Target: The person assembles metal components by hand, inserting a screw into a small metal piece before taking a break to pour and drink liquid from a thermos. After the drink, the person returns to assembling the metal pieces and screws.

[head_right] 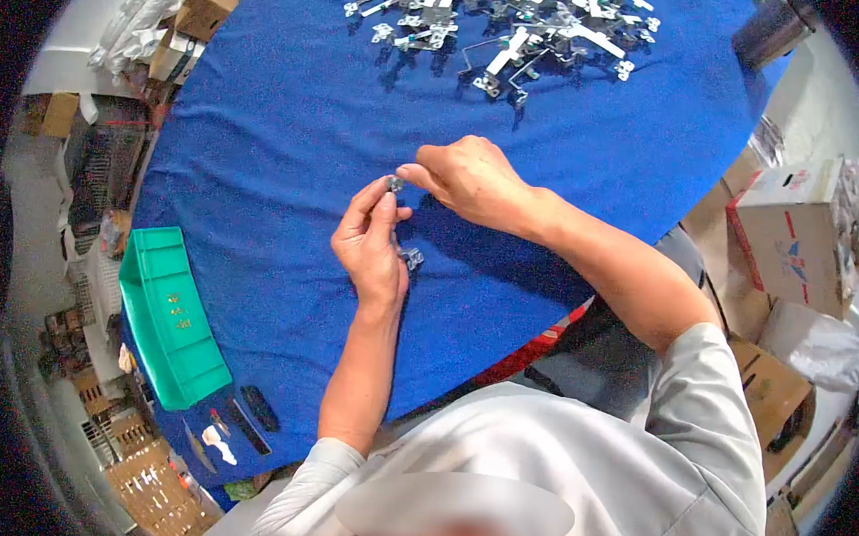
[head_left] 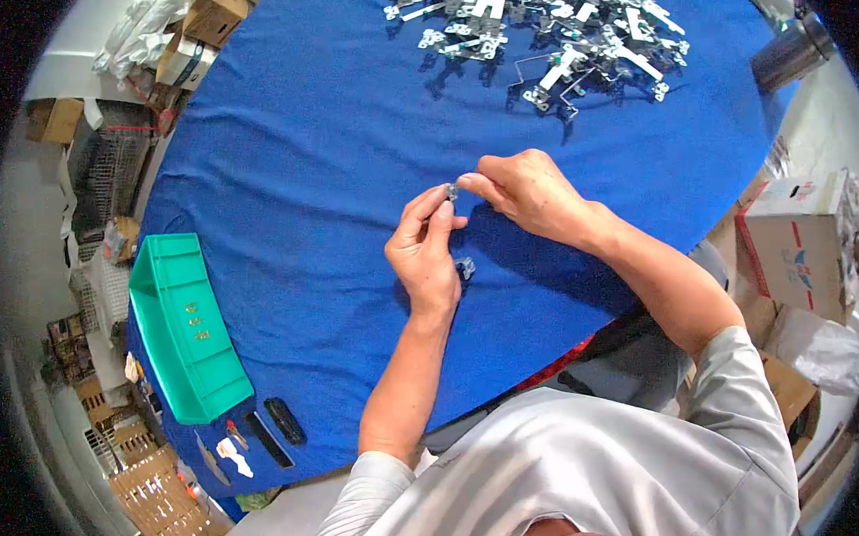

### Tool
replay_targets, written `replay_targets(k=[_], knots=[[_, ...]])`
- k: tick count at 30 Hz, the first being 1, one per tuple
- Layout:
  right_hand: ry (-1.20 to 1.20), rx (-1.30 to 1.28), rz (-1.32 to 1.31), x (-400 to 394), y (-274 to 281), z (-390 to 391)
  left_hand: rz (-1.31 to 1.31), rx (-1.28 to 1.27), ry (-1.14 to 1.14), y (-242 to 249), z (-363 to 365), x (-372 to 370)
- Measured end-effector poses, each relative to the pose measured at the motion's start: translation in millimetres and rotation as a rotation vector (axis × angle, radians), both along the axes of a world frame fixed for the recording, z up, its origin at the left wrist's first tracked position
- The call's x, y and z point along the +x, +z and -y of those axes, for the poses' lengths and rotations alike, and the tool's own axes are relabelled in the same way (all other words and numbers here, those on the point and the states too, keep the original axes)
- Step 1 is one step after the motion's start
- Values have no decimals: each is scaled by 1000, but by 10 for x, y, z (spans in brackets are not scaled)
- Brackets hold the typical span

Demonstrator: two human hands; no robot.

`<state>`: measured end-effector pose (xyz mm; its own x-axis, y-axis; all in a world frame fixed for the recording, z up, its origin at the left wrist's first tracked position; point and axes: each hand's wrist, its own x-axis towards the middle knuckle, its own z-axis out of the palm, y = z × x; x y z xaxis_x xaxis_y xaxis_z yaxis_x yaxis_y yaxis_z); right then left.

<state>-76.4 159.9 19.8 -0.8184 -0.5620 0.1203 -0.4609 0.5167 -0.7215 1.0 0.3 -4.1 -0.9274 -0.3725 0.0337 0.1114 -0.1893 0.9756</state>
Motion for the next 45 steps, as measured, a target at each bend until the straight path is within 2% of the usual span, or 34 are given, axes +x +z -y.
replay_targets(k=[1,4,7,11,13,15,17,19,28,32,34,39,42,44,45], knots=[[-7,11,0,8,-4,1,8,-15,0,11,-3,2],[-16,-283,-22,45,-7,36,18,-2,0,25,0,2],[-17,-297,-44,41,-42,38,30,6,5,15,-2,3],[-12,-71,-78,25,-17,6,10,-14,11,39,-18,-5],[-7,-116,-55,30,-8,29,20,-8,11,36,-3,-5],[-22,-318,-17,40,-59,50,20,1,8,30,-4,1],[-10,-293,-17,27,-62,19,17,-14,3,45,-4,7],[16,-14,9,4,-25,-10,18,-17,9,15,-4,3],[-35,-237,6,35,1,22,25,-16,-37,32,15,-5],[-22,-210,7,27,-33,18,6,-6,-28,24,-1,-6],[-25,-48,16,14,-23,10,28,-23,-6,30,2,4],[-5,-319,18,51,-9,36,26,6,21,17,3,-5],[-15,-271,43,29,8,15,-6,-6,5,29,-5,-1],[16,-19,27,13,17,-5,-4,-8,2,28,-8,3],[15,-26,27,19,4,10,-5,2,-3,36,-9,1]])
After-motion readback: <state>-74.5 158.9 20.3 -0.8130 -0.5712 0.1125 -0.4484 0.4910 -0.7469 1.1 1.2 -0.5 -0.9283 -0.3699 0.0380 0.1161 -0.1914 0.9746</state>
